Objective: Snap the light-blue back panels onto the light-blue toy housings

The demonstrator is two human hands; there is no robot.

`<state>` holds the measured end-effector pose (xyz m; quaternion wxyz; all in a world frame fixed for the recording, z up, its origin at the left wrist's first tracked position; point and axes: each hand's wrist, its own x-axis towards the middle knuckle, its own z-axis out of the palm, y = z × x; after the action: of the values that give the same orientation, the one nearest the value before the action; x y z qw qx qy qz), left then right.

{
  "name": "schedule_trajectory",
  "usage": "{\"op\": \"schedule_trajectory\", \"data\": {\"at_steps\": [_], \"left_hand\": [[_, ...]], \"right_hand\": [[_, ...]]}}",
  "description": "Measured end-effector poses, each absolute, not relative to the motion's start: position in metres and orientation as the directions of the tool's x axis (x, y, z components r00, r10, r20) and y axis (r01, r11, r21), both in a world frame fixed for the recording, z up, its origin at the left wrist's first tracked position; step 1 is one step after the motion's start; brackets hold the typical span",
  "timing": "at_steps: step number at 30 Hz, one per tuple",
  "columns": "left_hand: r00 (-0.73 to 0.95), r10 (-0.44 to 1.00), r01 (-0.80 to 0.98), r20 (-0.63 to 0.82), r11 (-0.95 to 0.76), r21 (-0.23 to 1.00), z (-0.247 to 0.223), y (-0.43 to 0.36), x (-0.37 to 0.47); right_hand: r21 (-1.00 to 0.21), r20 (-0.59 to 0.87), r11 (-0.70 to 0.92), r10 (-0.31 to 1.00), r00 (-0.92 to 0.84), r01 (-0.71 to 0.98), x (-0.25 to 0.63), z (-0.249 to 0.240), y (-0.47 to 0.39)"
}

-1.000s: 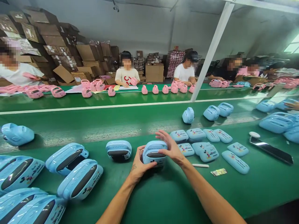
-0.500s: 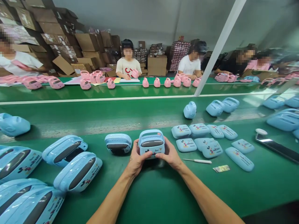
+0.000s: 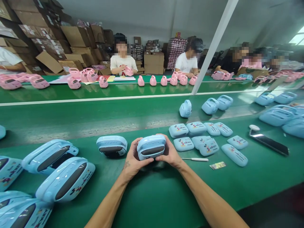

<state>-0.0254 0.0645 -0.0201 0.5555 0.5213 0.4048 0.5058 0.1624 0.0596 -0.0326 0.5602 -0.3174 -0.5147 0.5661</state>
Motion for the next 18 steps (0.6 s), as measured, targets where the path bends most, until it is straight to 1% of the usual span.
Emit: {"op": "schedule_trajectory", "data": {"at_steps": [5, 8, 12, 18], "left_hand": [[0.178, 0.974, -0.054, 0.143, -0.135, 0.989, -0.009, 0.055, -0.025], [0.146, 0.974, -0.024, 0.175, -0.174, 0.984, 0.001, 0.047, -0.023], [0.11, 0.969, 0.042, 0.223, -0.228, 0.973, 0.008, 0.043, -0.021], [0.127, 0.957, 0.07, 0.262, -0.272, 0.96, 0.006, 0.044, -0.021]], "right_hand": [[-0.85, 0.061, -0.088, 0.963, -0.262, -0.52, 0.155, -0.033, 0.053], [-0.807, -0.001, -0.186, 0.95, -0.314, -0.56, 0.153, -0.033, 0.049], [-0.79, -0.003, -0.198, 0.948, -0.319, -0.581, 0.152, -0.031, 0.047], [-0.768, 0.008, -0.194, 0.95, -0.313, -0.61, 0.153, -0.031, 0.047]]}}
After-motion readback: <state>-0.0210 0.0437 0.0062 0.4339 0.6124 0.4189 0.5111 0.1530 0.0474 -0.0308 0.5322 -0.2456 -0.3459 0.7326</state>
